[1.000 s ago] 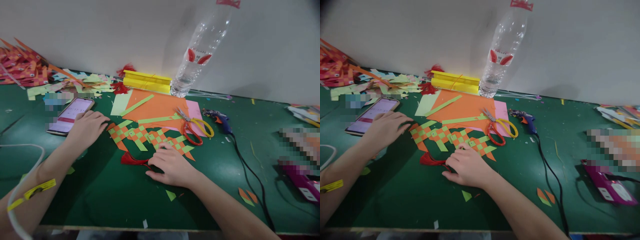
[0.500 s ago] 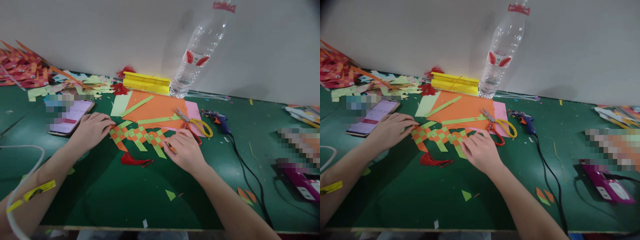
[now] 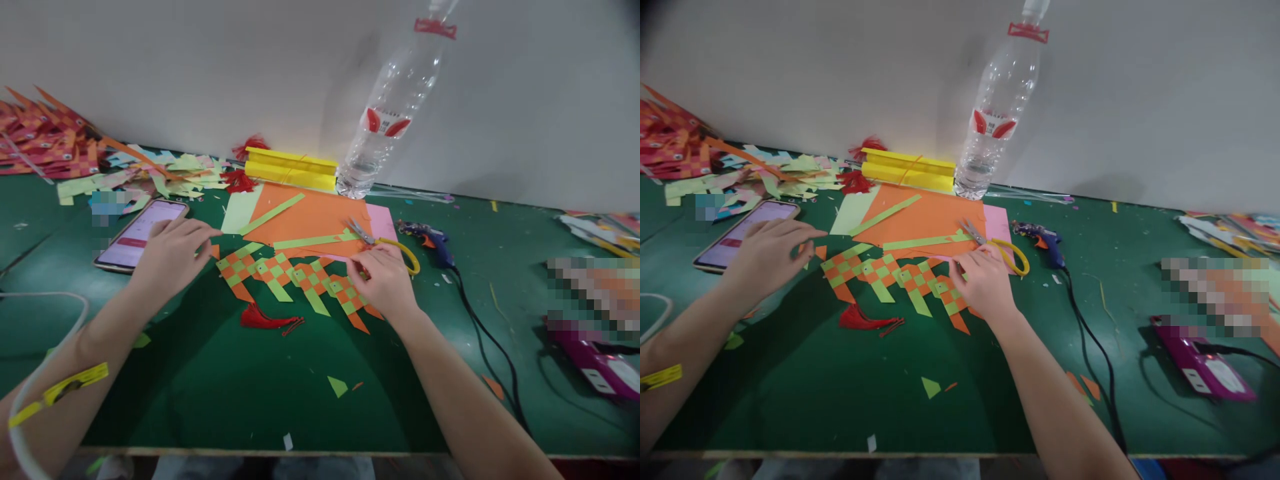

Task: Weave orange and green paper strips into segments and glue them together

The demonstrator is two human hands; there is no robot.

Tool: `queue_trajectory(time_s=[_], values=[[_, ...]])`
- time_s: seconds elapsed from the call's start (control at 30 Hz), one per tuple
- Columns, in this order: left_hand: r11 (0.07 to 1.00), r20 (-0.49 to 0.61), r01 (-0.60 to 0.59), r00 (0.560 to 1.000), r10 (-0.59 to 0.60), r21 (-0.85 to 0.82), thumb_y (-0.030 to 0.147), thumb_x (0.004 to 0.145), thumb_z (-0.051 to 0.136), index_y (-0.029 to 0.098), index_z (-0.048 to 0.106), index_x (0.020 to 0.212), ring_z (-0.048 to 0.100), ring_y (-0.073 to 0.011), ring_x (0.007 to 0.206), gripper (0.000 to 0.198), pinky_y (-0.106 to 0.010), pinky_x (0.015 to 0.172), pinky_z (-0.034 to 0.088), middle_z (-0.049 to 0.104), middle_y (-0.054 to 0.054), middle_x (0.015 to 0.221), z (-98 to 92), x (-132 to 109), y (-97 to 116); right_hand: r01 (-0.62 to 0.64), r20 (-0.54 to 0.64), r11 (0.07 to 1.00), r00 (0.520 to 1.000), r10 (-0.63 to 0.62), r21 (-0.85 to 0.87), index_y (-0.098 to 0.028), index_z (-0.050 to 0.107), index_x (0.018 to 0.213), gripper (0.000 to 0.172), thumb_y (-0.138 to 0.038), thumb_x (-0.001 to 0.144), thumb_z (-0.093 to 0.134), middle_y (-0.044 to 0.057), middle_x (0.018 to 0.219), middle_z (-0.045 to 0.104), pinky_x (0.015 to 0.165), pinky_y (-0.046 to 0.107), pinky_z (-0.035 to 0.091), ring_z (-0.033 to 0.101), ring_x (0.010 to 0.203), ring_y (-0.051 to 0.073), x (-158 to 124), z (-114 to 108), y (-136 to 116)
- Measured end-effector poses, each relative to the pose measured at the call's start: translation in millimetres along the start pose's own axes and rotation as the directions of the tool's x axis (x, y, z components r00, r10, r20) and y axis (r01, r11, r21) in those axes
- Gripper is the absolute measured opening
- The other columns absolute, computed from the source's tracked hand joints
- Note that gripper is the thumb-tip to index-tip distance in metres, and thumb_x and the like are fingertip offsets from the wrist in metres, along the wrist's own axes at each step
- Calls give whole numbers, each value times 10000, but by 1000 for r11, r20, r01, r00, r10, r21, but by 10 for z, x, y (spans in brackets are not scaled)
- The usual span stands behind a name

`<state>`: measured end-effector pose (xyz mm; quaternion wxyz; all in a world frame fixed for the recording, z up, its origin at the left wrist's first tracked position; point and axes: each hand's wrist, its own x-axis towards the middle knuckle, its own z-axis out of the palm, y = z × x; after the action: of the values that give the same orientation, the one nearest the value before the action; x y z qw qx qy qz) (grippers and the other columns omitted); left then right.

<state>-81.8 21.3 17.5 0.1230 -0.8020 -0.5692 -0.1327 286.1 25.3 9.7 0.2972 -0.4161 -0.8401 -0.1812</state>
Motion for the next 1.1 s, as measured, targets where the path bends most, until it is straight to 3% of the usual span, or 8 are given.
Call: queue_trajectory(time_s=[0.13,0.3,0.57,0.87,1.1], values=[[989,58,-99,993,105,-106,449,954,417,202,646,1117,584,-269,1063,374,-414,931,362,681,-96,1098,65,9,50,48,49,998,998,-50,45,-199,594,738,179,-178,889,501,-4,603,611,775,345,446,530,577,149,23,-13,-24],[993,150,-74,985,88,-97,698,832,476,195,641,1083,563,-330,1104,586,-467,909,383,641,-124,1178,135,-10,73,88,105,993,990,-96,84,-200,605,750,202,-168,899,472,11,643,640,761,348,446,539,599,156,32,-18,-41],[989,158,-41,985,63,-140,685,794,547,225,571,831,575,-318,1043,462,-447,835,404,655,-105,1123,114,-17,55,135,177,969,969,-173,207,-190,634,876,114,-234,892,530,41,818,716,797,358,440,600,733,185,11,16,-44],[974,207,43,978,5,-224,665,762,601,226,520,815,572,-317,1024,449,-432,801,402,663,-95,1073,118,-8,99,143,248,960,947,-203,239,-174,642,979,182,-289,918,515,86,1003,717,819,371,450,622,900,218,1,21,-90],[970,257,109,965,-51,-218,666,720,640,220,458,808,591,-237,713,490,-417,774,411,635,-32,759,117,8,128,139,258,959,944,-203,246,-177,647,988,173,-266,923,514,82,1008,719,838,379,454,637,922,211,-3,31,-105]])
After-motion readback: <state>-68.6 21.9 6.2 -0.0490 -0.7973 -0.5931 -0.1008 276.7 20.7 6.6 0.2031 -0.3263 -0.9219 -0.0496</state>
